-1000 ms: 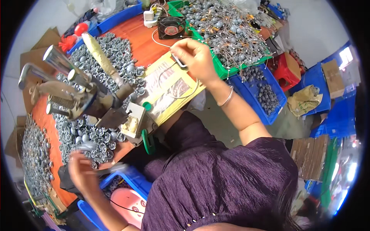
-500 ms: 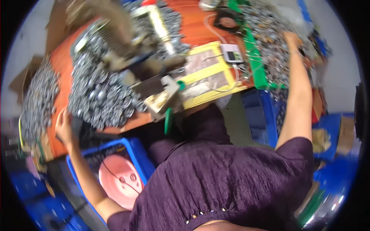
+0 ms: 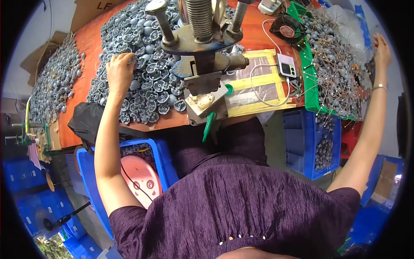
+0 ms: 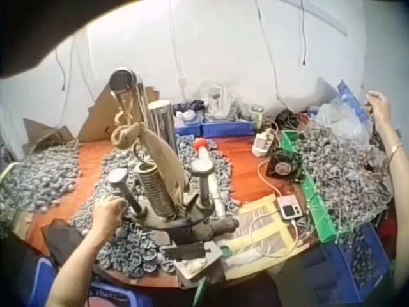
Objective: Assembling small metal components using a manual press machine in a factory workshop.
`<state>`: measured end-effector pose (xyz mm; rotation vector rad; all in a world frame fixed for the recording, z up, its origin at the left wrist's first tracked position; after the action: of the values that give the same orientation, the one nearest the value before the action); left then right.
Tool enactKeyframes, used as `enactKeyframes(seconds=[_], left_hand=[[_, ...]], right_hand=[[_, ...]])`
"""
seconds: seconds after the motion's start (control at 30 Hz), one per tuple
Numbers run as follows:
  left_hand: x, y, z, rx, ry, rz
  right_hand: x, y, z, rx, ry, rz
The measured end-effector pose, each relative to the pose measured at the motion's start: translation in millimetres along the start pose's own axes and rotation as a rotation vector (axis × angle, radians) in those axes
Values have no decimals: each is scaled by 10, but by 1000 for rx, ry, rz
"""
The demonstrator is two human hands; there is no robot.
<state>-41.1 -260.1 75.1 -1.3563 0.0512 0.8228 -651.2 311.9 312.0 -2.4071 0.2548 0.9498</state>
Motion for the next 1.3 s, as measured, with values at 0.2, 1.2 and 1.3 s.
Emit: enactKeyframes(seconds=[0.2, 1.2, 1.3], left_hand=[[454, -398, 440, 451, -36, 360], [-400, 806, 951, -182, 90, -121], [-514, 991, 881, -100, 6, -96]], right_hand=[[1452, 274, -796, -506, 157, -222], [5064, 1037, -2390, -912, 177, -1262], [5148, 1105, -2216, -999, 230, -1292]])
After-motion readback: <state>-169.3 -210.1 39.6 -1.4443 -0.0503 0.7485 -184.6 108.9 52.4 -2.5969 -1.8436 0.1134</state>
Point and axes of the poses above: each hand's wrist, its own x-axis away from the middle knuckle, its own y-axis out of the palm, z = x × y, the point moved 8 cm from there along -x, towards the middle knuckle, and after that the axes turned 15 degrees about x, right-handed, at the moved point
